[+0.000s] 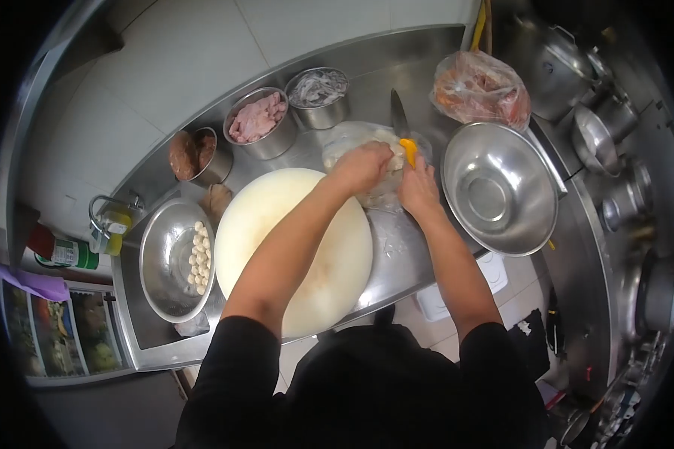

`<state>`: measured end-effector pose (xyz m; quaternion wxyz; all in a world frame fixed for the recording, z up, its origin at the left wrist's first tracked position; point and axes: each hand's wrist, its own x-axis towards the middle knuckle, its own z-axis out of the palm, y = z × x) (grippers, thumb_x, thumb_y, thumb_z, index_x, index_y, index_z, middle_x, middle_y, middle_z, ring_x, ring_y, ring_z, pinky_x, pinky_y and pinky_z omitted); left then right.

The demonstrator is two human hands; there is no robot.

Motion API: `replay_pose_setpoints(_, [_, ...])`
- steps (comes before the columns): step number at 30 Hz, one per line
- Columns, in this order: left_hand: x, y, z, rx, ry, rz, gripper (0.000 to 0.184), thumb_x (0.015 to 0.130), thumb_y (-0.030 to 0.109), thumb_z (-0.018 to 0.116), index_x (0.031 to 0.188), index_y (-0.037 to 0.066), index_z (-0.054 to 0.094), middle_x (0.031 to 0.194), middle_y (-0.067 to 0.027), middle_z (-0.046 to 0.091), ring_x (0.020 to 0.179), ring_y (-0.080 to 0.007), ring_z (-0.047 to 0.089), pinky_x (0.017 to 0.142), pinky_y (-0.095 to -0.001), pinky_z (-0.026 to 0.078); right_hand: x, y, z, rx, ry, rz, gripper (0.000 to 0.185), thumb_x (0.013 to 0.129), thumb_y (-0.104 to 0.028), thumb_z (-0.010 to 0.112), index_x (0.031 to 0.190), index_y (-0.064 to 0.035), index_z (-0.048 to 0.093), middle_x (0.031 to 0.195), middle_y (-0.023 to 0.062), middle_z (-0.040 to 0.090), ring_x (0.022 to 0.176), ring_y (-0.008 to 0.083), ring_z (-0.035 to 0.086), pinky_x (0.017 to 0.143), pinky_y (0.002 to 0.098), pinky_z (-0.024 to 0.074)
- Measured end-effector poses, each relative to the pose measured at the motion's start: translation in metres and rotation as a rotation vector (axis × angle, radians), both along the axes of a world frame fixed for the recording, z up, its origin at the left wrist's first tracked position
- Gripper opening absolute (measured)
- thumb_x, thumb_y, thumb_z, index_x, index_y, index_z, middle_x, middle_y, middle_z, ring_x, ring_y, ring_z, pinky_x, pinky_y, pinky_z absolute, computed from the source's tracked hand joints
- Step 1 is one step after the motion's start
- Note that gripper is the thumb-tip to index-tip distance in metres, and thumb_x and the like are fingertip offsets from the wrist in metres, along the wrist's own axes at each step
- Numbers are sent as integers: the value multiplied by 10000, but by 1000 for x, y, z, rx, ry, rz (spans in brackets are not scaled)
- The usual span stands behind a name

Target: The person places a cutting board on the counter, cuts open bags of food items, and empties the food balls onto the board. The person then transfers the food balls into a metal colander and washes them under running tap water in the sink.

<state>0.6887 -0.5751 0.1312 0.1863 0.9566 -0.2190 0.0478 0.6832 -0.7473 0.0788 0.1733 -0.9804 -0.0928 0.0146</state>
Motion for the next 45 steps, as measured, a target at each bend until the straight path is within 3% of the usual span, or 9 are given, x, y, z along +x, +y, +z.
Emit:
replay_pose_setpoints(4, [20, -3, 14, 603, 13, 55, 240, 934, 179, 481, 1030, 94, 684, 1033, -143, 703, 971, -327, 672, 829, -424, 538, -3, -17, -13, -2, -427, 127, 403, 801, -81, 659, 1198, -30, 609, 1409, 197, 429, 1138, 404, 542, 988, 449, 447])
replay_pose_setpoints(7, [18, 4, 32, 721, 372, 241, 268, 925, 259, 549, 1113, 105, 661, 1037, -132, 709, 1054, -310, 657, 867, -432, 529, 7, -1, -19, 467, -319, 337, 393, 816, -118, 661, 1197, -35, 611, 1251, 233, 569, 1088, 396, 574, 948, 447, 466])
replay_pose_setpoints(13, [7, 13, 26, 587, 269, 436, 388, 854, 351, 677, 1158, 110, 680, 1194, -129, 678, 1143, -252, 634, 909, -417, 525, 5, 14, 26, 388, 412, 131, 414, 872, -294, 645, 1199, -46, 597, 1233, 222, 602, 1163, 380, 560, 972, 452, 444])
replay_pose_setpoints(19, [26, 26, 25, 610, 478, 274, 301, 877, 339, 651, 1065, 106, 685, 1108, -85, 697, 1110, -297, 632, 873, -434, 534, -4, 10, -4, 316, 304, 136, 706, 746, -441, 775, 1286, -51, 540, 1306, 217, 500, 1221, 379, 502, 1017, 450, 425])
replay_pose_setpoints(25, [-1, 17, 44, 188, 290, 187, 214, 918, 301, 622, 953, 105, 701, 1117, -49, 701, 1072, -312, 585, 931, -429, 440, -13, 1, 1, 681, 286, 10, 776, 654, -360, 862, 1292, -52, 546, 1360, 204, 435, 1281, 363, 442, 1057, 425, 394])
replay_pose_setpoints(28, [-20, 33, 58, -121, -302, 23, 140, 901, 183, 659, 913, 43, 667, 1010, -83, 707, 911, -289, 634, 812, -400, 487, -15, -7, 23, 598, 51, 54, 760, 681, -289, 855, 1324, -50, 528, 1383, 192, 456, 1271, 329, 475, 1041, 395, 417])
replay_pose_setpoints(31, [-41, 44, 79, -450, -349, 223, 182, 969, 228, 586, 970, 63, 663, 934, -57, 685, 939, -230, 569, 890, -371, 427, 5, -8, 22, 1063, 363, 58, 724, 736, -216, 829, 1359, -49, 503, 1386, 159, 490, 1221, 275, 538, 996, 361, 458])
replay_pose_setpoints(35, [-74, 69, 92, -779, -53, 474, 263, 1012, 281, 542, 983, 32, 618, 776, -32, 569, 753, -122, 523, 720, -280, 447, -7, 20, 70, 1308, -139, 410, 591, 834, -177, 774, 1338, -12, 513, 1115, 82, 653, 983, 184, 658, 849, 321, 528])
replay_pose_setpoints(45, [-165, 146, 64, -1170, 129, 918, 351, 987, 369, 593, 928, 25, 628, 798, 33, 557, 722, -69, 458, 639, -239, 390, -64, 102, 87, 1157, 374, 416, 378, 946, -296, 664, 1148, 21, 632, 826, 17, 640, 705, 57, 568, 646, 213, 478])
